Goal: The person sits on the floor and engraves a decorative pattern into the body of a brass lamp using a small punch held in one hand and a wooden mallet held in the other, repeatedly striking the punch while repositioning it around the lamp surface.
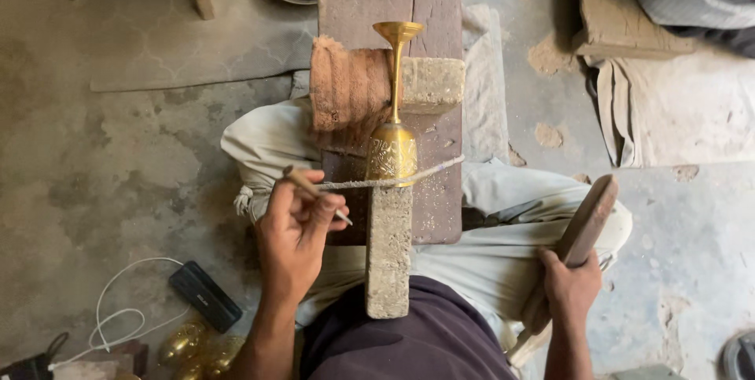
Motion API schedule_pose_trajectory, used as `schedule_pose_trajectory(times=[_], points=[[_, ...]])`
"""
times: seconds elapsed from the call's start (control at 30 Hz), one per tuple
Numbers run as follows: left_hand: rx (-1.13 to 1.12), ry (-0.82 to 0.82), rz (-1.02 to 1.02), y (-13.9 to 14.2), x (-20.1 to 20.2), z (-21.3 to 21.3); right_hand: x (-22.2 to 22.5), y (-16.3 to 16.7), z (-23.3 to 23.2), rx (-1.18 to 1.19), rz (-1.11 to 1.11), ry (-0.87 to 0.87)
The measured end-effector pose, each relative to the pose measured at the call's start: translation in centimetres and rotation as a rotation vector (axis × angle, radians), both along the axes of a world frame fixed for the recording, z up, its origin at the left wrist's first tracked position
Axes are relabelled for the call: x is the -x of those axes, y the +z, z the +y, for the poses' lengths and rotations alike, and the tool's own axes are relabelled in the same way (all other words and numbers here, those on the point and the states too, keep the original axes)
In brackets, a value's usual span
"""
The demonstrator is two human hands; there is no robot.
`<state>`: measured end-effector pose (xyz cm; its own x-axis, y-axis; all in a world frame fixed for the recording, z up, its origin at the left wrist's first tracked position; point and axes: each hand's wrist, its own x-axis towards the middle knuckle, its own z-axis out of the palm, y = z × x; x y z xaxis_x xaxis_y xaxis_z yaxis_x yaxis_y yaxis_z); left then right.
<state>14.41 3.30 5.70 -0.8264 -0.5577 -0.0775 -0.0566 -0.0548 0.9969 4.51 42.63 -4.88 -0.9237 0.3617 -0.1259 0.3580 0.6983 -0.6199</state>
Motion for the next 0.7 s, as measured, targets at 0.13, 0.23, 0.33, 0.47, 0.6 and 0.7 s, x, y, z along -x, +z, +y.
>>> schedule_pose_trajectory(times=[0.13,0.23,0.33,0.47,0.6,0.7], points=[[0.006,-0.006,0.095,0.5,1.9,0.7,-0.8,0.4,0.2,0.018,-0.007,-0.018],[0.041,0.033,0.115,-0.1,4.1,1.1,-0.7,-0.1,0.7,-0.012,-0.010,-0.010],[-0.022,0.071,0.150,-0.9,6.9,1.1,-0.3,-0.3,1.4,-0.015,-0.028,0.015],[-0.182,0.094,0.147,-1.9,9.6,1.1,1.8,0.5,2.6,0.222,-0.221,0.046],[-0.182,0.104,0.118,-1.8,10.4,1.3,6.9,5.2,1.5,0.156,-0.207,0.202],[-0.109,0.079,0.096,-1.2,10.5,1.3,11.1,11.9,-1.9,0.197,0.094,0.450]])
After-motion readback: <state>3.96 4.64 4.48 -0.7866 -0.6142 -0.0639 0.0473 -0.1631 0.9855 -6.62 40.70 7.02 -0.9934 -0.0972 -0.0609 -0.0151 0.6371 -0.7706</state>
